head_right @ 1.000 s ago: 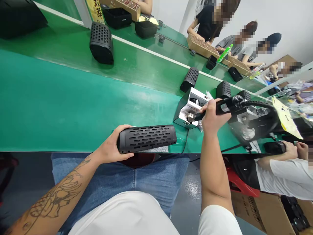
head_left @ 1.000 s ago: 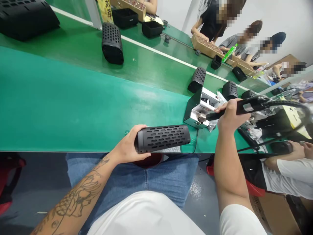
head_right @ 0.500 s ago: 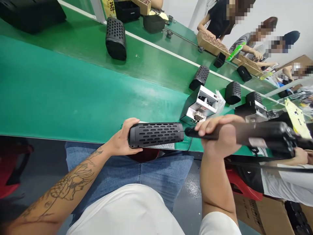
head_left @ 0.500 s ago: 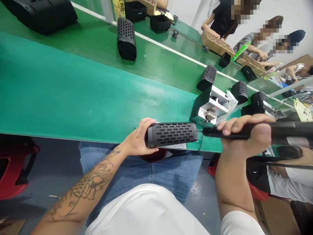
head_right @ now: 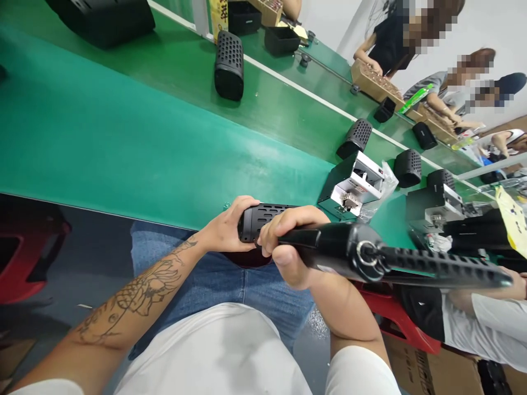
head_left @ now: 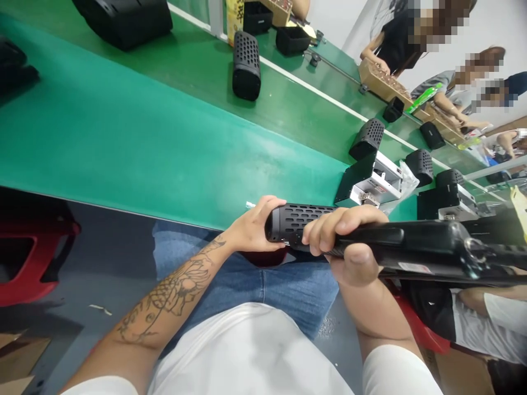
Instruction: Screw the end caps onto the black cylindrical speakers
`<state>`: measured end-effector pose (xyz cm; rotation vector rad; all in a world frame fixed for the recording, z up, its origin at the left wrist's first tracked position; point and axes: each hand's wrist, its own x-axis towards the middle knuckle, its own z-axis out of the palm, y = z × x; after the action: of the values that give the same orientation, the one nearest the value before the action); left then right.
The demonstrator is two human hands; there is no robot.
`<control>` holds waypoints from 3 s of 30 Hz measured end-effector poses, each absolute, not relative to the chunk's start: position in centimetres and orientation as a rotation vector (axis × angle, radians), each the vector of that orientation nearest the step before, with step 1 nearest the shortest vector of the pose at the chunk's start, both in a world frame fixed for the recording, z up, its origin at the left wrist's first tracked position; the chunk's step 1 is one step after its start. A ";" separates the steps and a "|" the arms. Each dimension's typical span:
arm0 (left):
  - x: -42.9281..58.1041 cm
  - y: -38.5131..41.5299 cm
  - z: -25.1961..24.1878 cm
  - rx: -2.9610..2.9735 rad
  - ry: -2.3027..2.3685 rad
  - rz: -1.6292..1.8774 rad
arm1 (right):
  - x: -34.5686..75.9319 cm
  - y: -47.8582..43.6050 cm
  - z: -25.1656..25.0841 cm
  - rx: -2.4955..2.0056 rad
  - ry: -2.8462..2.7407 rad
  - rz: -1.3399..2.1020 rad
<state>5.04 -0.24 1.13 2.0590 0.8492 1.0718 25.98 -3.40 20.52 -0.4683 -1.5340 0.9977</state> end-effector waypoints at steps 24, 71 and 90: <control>5.5 -0.4 0.6 2.073 0.974 1.088 | 25.6 -2.8 16.7 -0.671 -1.688 1.284; 12.6 1.7 13.2 2.699 1.178 0.173 | 37.1 -4.2 19.3 -0.570 -1.329 0.757; 12.7 1.8 13.5 2.687 1.152 0.110 | 35.3 -1.7 19.2 -0.820 -1.286 0.821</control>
<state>12.67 1.75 13.50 2.6874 1.1522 0.1099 35.28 -1.74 19.16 -0.8204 -1.2856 0.8214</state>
